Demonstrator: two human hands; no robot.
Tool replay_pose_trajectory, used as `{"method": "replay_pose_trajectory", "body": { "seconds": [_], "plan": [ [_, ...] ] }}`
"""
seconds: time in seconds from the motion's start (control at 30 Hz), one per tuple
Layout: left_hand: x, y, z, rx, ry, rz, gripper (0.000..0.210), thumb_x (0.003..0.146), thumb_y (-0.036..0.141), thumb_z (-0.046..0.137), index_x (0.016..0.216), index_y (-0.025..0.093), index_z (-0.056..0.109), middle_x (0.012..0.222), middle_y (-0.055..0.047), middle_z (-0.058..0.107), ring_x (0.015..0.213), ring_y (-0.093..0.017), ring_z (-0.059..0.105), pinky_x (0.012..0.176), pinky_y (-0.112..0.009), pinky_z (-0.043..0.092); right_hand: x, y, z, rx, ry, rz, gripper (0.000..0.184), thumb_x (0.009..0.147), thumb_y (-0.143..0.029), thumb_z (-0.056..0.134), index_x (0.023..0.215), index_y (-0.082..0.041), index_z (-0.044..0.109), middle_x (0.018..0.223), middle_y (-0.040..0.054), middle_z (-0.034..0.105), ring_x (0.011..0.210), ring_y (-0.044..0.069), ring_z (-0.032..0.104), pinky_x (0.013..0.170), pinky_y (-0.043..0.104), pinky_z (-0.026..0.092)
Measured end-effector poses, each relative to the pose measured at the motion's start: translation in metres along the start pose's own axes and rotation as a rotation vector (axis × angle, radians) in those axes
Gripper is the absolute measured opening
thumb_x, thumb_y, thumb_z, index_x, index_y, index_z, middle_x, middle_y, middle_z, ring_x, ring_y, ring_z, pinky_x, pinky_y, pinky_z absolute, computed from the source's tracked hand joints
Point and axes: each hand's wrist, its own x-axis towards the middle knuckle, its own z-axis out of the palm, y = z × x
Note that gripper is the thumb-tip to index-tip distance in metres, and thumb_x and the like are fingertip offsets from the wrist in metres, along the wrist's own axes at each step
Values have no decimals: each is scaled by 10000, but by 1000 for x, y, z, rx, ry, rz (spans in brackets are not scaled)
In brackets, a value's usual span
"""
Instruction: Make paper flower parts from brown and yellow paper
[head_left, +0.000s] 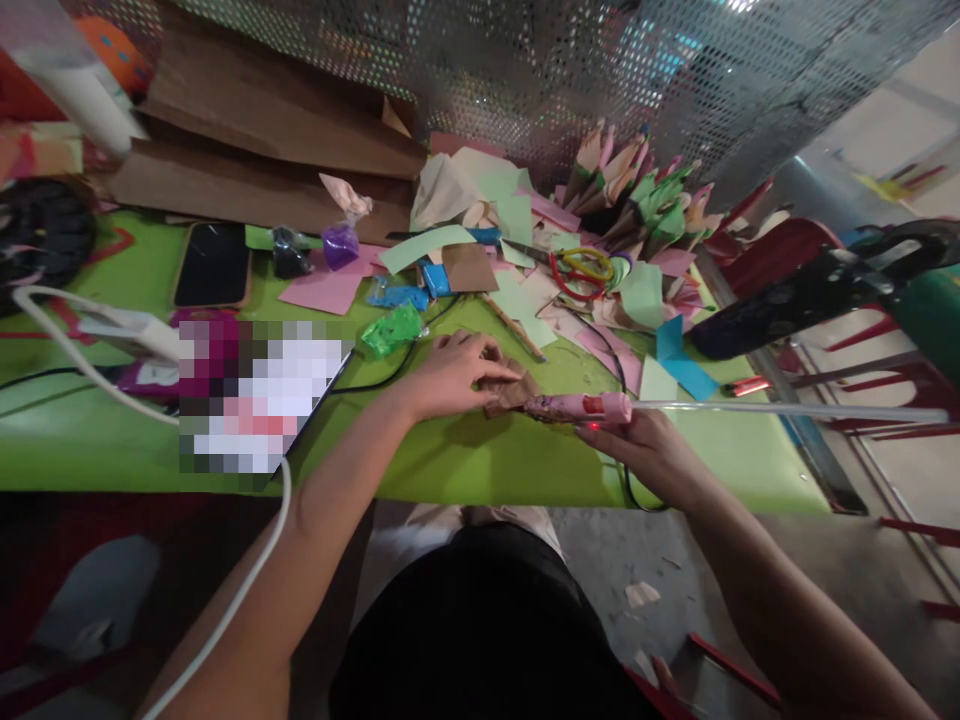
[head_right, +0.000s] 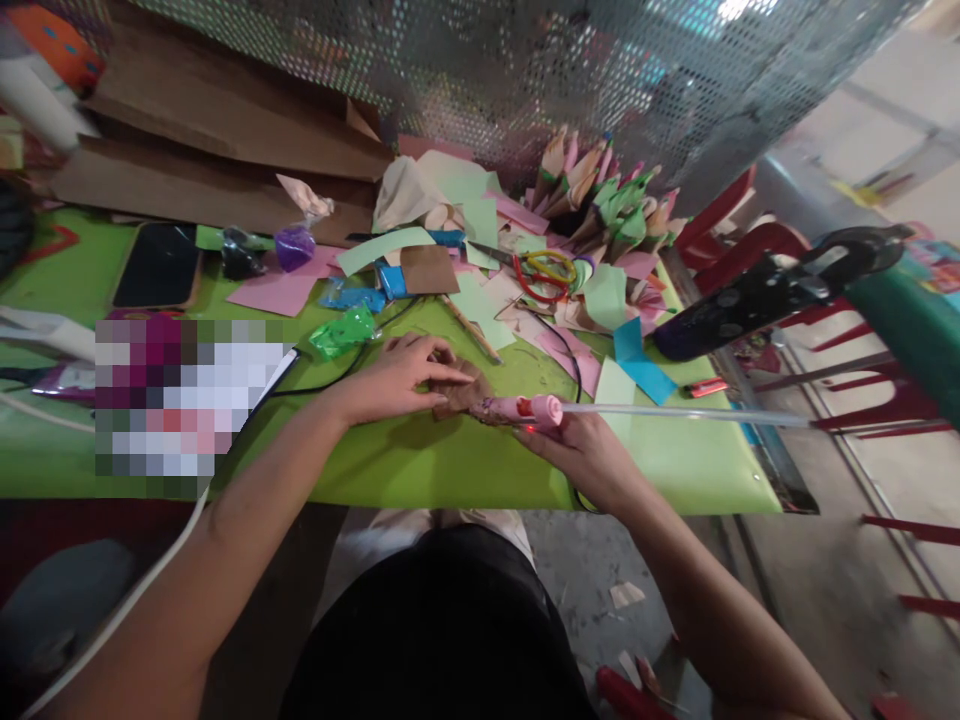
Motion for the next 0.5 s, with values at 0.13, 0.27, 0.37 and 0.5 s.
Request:
{"method": "replay_pose_trajectory", "body": {
  "seconds": [0.13, 0.27, 0.37, 0.5],
  "plan": [
    [0, -2, 2, 5, 18, 8, 412, 902, 384, 598, 1304, 430, 672, 1369, -18, 546, 1257, -290, 468, 1064, -427, 329, 1, -3, 3, -8, -38, 9, 440, 903, -575, 578, 793, -174, 724, 610, 21, 589, 598, 185, 549, 564, 296, 407],
    [0, -4, 3, 0, 18, 17, 418, 902, 412, 592, 1312, 422, 671, 1380, -29, 537, 1251, -299, 467, 1065, -434, 331, 1, -5, 2, -25, -19, 34, 458, 897, -601, 577, 762, -181, 703, 566, 0, 519, 548, 163, 491, 539, 293, 367],
    [1, -4, 3, 3, 21, 24, 408, 906, 392, 586, 1303, 420, 677, 1361, -30, 547, 1251, -291, 466, 1063, -429, 334, 1, -10, 2, -8, -48, 17, 459, 898, -597, 564, 753, -183, 697, 554, -5, 498, 536, 158, 474, 532, 291, 355],
    [1, -3, 2, 2, 7, 10, 409, 911, 374, 585, 1308, 419, 673, 1367, -28, 538, 1260, -288, 466, 1074, -430, 330, 1, -15, 1, 22, -72, -24, 448, 910, -555, 542, 729, -173, 689, 636, 22, 585, 601, 174, 544, 564, 289, 396]
  ]
}}
